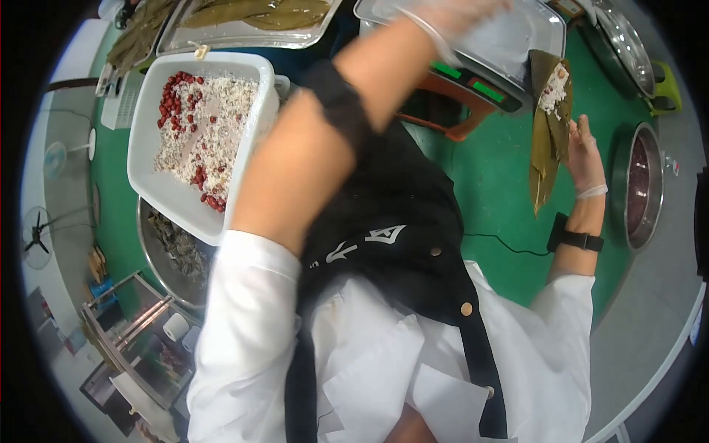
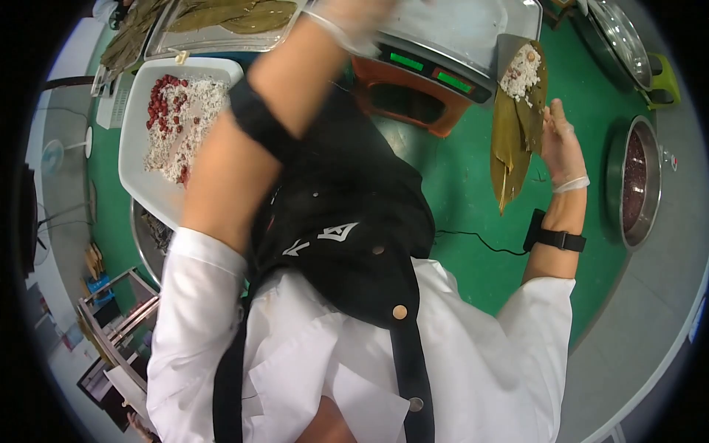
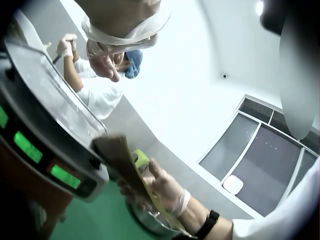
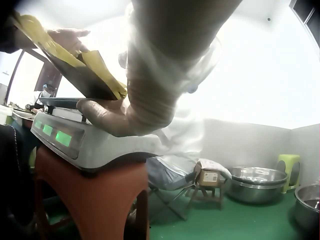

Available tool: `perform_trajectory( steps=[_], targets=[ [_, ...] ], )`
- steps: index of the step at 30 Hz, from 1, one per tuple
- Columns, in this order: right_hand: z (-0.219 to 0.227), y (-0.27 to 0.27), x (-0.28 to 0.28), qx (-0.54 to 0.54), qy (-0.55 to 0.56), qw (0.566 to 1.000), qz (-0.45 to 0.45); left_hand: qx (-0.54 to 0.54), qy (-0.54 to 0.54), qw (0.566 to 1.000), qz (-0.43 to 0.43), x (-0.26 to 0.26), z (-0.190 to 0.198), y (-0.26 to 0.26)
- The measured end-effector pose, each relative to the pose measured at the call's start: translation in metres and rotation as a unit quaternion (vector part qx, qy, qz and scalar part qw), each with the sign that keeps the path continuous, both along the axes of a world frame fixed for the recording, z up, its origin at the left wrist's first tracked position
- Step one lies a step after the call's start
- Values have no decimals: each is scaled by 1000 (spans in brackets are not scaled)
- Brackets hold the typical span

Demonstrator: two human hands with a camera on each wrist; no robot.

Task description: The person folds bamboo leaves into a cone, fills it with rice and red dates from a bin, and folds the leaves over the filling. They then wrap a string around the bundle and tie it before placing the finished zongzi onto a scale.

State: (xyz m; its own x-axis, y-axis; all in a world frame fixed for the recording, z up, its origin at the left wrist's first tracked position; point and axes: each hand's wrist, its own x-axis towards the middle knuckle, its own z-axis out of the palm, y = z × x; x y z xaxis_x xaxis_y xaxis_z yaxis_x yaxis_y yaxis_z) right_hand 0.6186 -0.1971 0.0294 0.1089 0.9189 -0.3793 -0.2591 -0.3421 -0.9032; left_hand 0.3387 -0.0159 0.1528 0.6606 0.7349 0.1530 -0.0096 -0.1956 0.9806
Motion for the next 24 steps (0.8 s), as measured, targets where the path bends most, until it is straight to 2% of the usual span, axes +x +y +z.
perform_trajectory(
  steps=[1,3,5,7,11,13,14,15,16,17,18,19,20,21,22,24],
  targets=[
    [-5,5,-1,28,-10,1000,-10,5,1,1000,1,21,-13,-11],
    [-8,8,-2,27,-12,1000,6,85,230,967,65,67,-50,-33],
    [0,6,-8,15,-21,1000,8,62,302,950,57,89,-64,-55],
    [11,8,-22,-23,-70,997,-19,35,292,953,75,94,-73,-65],
    [27,9,-42,5,-121,991,-48,45,268,957,104,100,-91,-60],
    [38,12,-53,4,-208,977,-39,83,247,961,94,92,-95,-59],
    [49,14,-62,8,-263,965,-12,136,233,958,95,91,-112,-54],
    [62,17,-73,14,-267,963,-8,138,229,958,102,81,-106,-52],
    [75,19,-86,14,-321,947,17,19,126,986,104,66,-102,-52],
    [83,23,-98,17,-375,926,43,-98,18,990,103,48,-96,-51],
    [86,28,-109,64,-403,911,50,-145,-68,984,84,30,-96,-48],
    [94,34,-123,77,-406,909,58,-135,-73,983,95,12,-94,-46],
    [103,41,-138,76,-416,902,82,-291,-188,936,65,-9,-86,-49],
    [109,49,-154,77,-425,895,107,-430,-297,852,29,-30,-80,-50],
    [112,58,-169,113,-453,874,135,-418,-307,854,42,-53,-74,-49],
    [119,75,-209,135,-441,871,172,-448,-346,814,130,-96,-65,-47]
  ],
)
